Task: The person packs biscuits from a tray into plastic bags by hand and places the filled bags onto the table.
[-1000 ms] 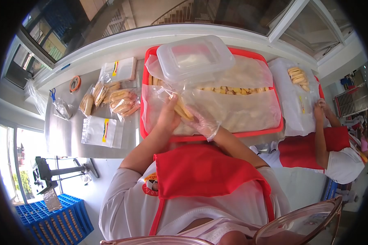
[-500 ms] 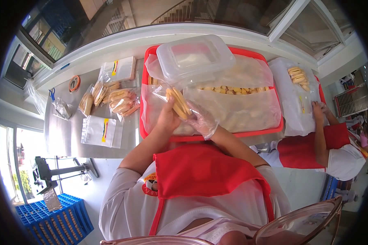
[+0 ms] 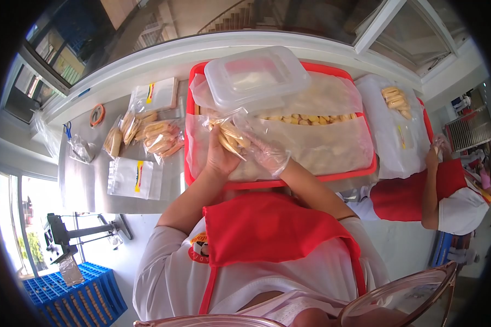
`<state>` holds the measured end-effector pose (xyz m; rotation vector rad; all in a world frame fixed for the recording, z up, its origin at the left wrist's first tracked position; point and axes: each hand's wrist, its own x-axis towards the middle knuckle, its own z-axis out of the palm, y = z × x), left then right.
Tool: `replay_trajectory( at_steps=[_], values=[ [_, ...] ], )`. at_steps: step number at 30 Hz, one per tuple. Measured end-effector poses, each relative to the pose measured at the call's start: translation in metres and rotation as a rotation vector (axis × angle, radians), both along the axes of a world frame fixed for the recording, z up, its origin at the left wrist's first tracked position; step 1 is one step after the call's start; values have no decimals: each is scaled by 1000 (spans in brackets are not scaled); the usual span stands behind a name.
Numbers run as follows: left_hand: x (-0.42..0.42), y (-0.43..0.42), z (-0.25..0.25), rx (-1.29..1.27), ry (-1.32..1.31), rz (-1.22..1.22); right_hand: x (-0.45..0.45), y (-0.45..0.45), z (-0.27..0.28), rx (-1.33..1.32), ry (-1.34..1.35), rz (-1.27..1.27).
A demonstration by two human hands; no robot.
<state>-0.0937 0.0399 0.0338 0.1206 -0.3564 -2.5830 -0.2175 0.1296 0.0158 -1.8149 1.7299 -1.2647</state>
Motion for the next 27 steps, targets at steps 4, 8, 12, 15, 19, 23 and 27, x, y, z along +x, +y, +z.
replay_trajectory(
  at_steps=[4,8,12,15,19,23,27],
  values=[
    [-4,-3,-34,-25,-60,26,6,-2,2,-41,108,-125],
    [-6,-3,-44,-4,-157,155,17,3,51,541,203,-91],
    [-1,0,-13,-24,-115,161,1,16,44,69,205,165],
    [4,-7,-22,84,-50,139,-59,34,40,345,-170,247],
    [4,-7,-19,93,-2,105,-143,28,53,952,628,-292],
    [4,-7,-23,48,-2,35,-190,38,11,739,878,-544],
    [3,-10,-27,59,-7,42,-200,8,5,424,606,-767]
  ],
)
